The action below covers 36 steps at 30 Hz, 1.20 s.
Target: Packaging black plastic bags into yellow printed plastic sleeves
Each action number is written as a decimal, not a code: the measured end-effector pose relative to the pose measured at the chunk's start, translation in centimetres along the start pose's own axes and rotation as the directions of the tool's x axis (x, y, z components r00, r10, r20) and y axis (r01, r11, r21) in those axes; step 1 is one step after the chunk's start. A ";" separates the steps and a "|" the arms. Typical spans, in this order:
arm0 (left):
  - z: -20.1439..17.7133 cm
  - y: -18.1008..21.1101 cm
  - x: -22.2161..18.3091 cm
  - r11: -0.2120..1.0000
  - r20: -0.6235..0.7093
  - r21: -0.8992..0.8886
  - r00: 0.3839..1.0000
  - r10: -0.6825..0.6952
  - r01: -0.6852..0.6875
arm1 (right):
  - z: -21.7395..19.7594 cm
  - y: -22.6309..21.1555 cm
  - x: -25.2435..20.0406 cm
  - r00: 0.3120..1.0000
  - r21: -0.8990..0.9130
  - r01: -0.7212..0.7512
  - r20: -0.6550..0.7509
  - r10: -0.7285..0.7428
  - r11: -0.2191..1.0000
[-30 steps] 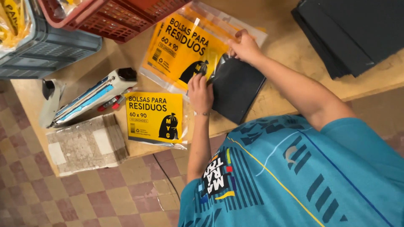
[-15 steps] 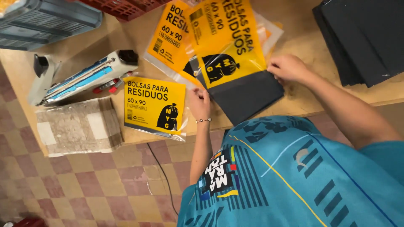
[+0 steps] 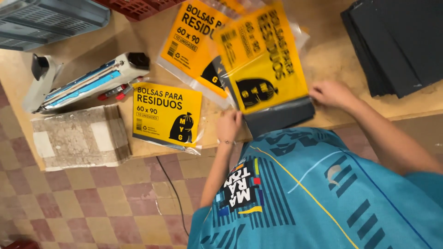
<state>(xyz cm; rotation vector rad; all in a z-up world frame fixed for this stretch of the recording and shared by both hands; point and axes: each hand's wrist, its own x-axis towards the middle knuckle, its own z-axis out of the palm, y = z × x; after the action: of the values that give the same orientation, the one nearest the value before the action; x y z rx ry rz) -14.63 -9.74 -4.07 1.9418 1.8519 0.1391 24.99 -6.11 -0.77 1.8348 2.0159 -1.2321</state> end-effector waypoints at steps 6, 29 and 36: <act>-3.4 2.6 -4.5 1.000 0.091 -0.005 0.996 0.017 -0.016 | -1.8 -2.8 -5.0 0.984 0.585 -0.029 0.158 -0.079 0.810; -32.5 5.5 -1.0 0.938 -0.843 0.333 0.414 0.343 -0.099 | -15.0 -7.0 -6.5 0.648 -0.231 0.140 -0.714 -0.265 0.963; -26.2 -6.6 -1.1 0.694 -0.712 0.675 0.463 0.528 0.248 | -7.6 7.2 -8.9 0.586 -0.449 -0.528 -0.807 -0.074 0.721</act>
<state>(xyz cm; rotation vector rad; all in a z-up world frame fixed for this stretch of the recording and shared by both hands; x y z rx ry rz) -30.65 -4.32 17.05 2.9883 2.6439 0.7380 36.58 -8.59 6.25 2.2893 1.9667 0.5263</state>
